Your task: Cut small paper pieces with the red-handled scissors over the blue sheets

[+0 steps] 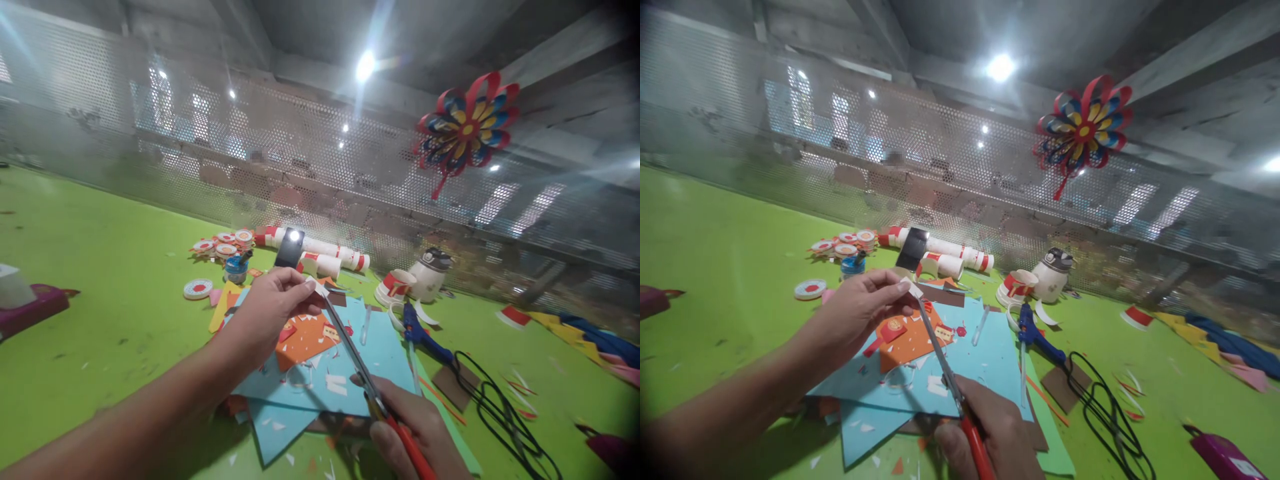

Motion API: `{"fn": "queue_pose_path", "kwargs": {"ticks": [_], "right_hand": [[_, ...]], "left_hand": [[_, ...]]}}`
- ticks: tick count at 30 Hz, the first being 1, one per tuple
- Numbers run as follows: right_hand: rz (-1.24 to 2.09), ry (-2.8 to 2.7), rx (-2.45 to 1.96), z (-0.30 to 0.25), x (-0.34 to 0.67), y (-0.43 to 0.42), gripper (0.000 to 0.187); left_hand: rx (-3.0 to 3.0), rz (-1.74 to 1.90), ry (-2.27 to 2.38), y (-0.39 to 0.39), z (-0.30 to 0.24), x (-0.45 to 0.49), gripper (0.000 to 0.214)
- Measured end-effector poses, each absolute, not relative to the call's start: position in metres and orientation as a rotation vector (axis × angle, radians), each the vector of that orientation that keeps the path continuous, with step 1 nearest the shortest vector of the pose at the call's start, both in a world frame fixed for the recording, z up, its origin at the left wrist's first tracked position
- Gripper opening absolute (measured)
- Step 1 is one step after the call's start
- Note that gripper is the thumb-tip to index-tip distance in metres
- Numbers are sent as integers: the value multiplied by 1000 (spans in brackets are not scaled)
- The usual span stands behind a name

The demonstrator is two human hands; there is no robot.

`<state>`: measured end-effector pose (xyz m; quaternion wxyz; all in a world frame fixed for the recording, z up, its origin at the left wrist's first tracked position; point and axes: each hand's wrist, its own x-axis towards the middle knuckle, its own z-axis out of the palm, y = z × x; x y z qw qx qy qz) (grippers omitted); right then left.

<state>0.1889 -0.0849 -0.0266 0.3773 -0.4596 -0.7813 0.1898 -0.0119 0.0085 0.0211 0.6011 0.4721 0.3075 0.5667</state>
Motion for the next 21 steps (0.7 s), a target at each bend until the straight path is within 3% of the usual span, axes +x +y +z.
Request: {"fn": "queue_pose_path", "kwargs": {"ticks": [21], "right_hand": [[382, -1982, -1283, -30, 191, -89, 48]], "left_hand": [[1062, 1300, 701, 6, 24, -13, 15]]}}
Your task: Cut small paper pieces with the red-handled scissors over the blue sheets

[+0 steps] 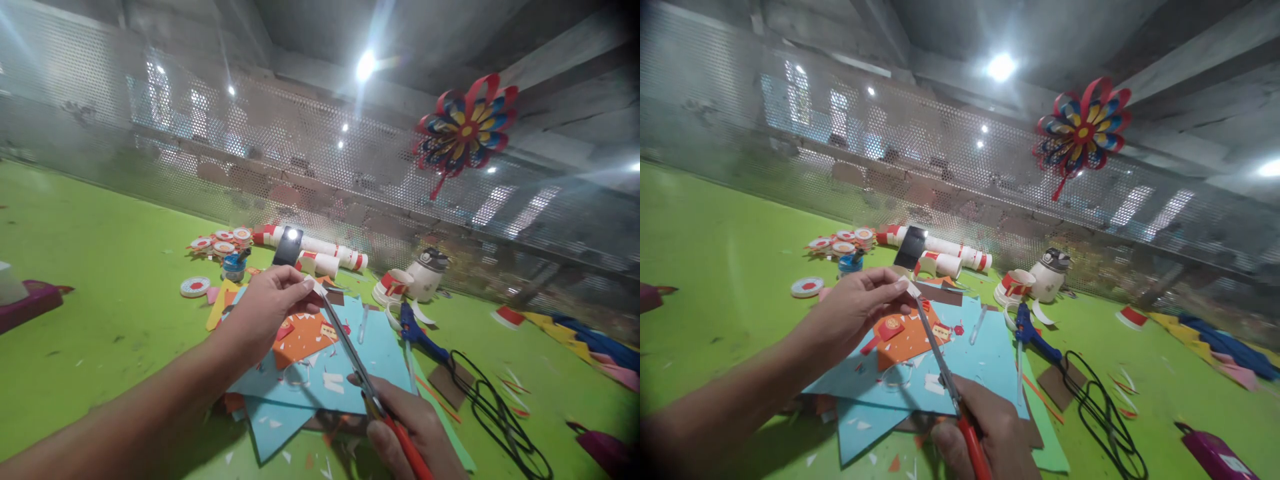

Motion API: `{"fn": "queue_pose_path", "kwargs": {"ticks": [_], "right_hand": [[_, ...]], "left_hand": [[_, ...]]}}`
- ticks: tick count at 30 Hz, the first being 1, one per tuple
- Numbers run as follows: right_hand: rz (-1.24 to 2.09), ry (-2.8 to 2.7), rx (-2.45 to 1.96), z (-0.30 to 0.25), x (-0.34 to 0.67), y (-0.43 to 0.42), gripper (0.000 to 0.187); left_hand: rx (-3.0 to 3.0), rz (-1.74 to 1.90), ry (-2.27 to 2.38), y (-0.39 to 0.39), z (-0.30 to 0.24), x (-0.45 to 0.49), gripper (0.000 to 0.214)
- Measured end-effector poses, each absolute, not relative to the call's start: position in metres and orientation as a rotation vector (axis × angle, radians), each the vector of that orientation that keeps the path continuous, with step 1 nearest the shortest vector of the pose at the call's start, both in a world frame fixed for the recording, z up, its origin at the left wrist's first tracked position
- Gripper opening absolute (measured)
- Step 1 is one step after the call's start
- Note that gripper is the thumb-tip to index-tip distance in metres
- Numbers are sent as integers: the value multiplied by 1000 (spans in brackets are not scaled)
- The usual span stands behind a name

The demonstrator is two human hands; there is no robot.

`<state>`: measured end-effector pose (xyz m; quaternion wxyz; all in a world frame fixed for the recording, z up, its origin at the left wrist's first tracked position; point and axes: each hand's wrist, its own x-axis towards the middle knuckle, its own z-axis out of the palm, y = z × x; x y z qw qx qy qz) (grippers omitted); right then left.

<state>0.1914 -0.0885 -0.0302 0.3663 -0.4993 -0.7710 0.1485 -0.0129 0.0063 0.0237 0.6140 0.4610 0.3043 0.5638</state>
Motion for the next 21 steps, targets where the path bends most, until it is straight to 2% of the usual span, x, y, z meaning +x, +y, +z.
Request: {"fn": "queue_pose_path", "kwargs": {"ticks": [21], "right_hand": [[378, -1977, -1265, -33, 194, -90, 44]], "left_hand": [[1092, 1335, 682, 6, 23, -13, 16]]}}
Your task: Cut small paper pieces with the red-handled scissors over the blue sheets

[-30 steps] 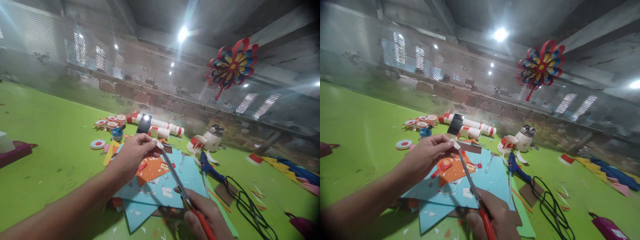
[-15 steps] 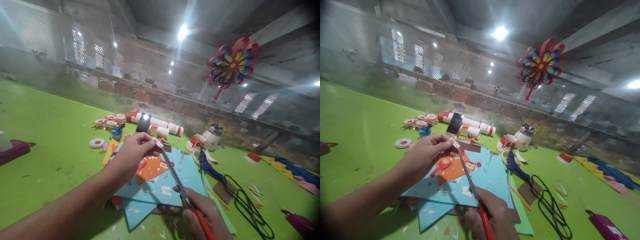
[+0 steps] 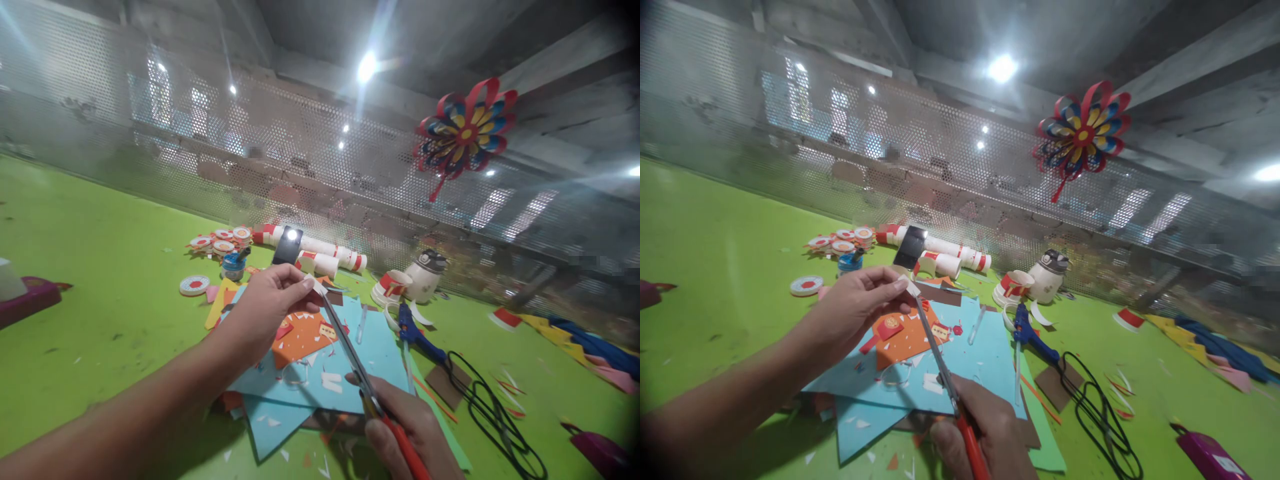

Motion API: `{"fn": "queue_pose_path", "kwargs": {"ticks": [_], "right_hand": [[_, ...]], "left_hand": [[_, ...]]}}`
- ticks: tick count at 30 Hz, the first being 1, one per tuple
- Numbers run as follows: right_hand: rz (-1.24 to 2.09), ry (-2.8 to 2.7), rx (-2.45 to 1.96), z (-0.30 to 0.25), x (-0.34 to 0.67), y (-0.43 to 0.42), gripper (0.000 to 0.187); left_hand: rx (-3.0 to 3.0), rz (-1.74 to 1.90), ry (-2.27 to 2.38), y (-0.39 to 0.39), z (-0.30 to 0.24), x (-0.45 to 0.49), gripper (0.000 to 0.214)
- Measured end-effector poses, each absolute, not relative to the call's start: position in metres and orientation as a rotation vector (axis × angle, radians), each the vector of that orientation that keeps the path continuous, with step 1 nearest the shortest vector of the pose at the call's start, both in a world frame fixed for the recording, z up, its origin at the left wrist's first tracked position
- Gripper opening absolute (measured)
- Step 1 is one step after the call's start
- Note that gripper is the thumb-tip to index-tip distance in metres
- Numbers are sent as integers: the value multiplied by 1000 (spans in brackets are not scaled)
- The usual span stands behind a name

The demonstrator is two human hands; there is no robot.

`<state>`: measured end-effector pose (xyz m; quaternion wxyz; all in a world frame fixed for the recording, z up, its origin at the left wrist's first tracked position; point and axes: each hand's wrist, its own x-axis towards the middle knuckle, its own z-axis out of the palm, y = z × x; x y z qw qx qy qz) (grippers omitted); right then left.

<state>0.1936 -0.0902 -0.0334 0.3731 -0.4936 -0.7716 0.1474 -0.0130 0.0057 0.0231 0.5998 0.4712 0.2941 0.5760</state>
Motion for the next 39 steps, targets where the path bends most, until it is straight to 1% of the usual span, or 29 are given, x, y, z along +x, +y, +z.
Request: {"fn": "queue_pose_path", "kwargs": {"ticks": [7, 20, 26, 32, 39], "right_hand": [[398, -2014, -1170, -30, 192, -86, 43], [405, -2061, -1190, -26, 190, -88, 37], [411, -1985, -1207, -30, 187, -87, 41], [431, -2023, -1236, -27, 184, -87, 42], [477, -1993, -1210, -28, 184, -88, 45]], "left_hand": [[1089, 1328, 682, 5, 22, -13, 16], [1078, 1320, 676, 5, 24, -12, 15], [1047, 1290, 636, 4, 20, -10, 16], [1027, 1301, 657, 5, 14, -8, 16], [1031, 1322, 675, 3, 17, -9, 15]]}}
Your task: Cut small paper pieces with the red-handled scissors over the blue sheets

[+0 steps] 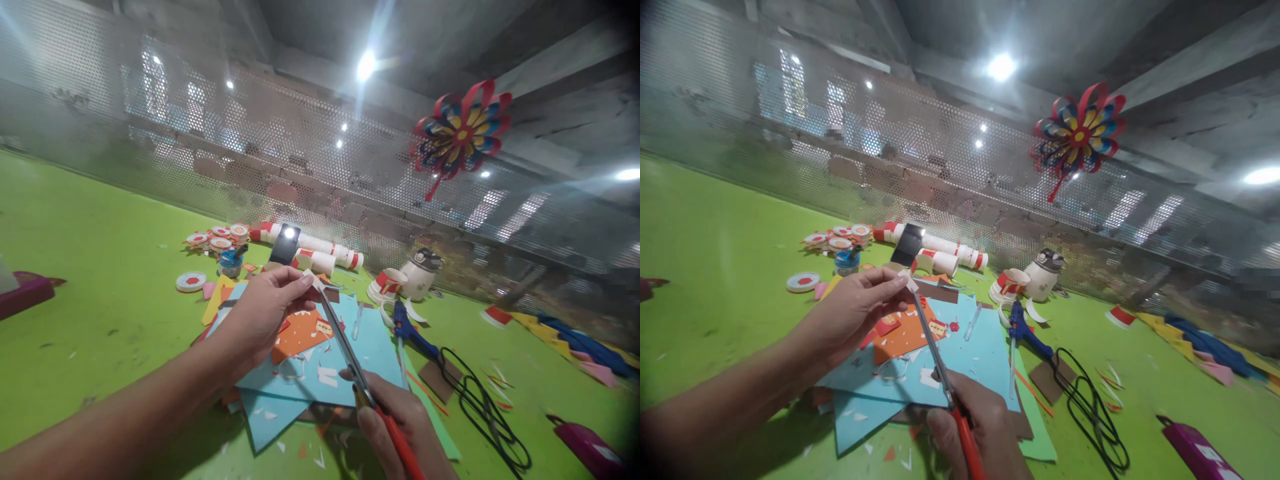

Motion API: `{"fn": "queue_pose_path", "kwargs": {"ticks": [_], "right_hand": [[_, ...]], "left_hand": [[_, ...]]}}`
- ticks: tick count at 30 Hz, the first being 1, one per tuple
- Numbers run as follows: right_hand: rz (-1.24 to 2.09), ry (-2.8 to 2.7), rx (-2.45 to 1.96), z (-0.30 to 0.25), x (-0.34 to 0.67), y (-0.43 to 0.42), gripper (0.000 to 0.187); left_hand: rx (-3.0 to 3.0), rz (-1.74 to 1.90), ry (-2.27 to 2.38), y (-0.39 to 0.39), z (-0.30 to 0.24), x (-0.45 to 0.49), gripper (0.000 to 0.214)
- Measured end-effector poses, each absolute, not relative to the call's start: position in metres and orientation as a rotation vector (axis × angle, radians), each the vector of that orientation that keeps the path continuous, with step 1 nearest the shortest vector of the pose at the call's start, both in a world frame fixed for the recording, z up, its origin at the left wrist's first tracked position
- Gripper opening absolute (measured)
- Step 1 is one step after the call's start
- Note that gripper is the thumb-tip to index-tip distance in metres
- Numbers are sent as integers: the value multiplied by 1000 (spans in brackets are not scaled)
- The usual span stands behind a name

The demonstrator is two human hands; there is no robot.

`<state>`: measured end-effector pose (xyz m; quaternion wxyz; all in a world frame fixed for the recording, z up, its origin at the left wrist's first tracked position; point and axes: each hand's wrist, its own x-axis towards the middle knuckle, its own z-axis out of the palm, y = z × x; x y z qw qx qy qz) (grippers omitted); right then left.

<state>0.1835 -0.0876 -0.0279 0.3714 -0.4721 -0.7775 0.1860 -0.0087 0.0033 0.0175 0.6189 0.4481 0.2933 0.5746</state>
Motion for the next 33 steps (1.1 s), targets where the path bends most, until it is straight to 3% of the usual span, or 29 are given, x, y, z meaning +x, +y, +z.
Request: {"fn": "queue_pose_path", "kwargs": {"ticks": [16, 21, 33], "right_hand": [[551, -2066, -1367, -23, 200, -93, 62], [445, -2078, -1444, -22, 207, -95, 55], [535, -2074, -1377, -20, 211, -97, 52]], "left_hand": [[1165, 1176, 635, 11, 26, -24, 16], [1224, 1157, 651, 14, 26, -29, 15], [1290, 1116, 663, 15, 27, -30, 14]]}}
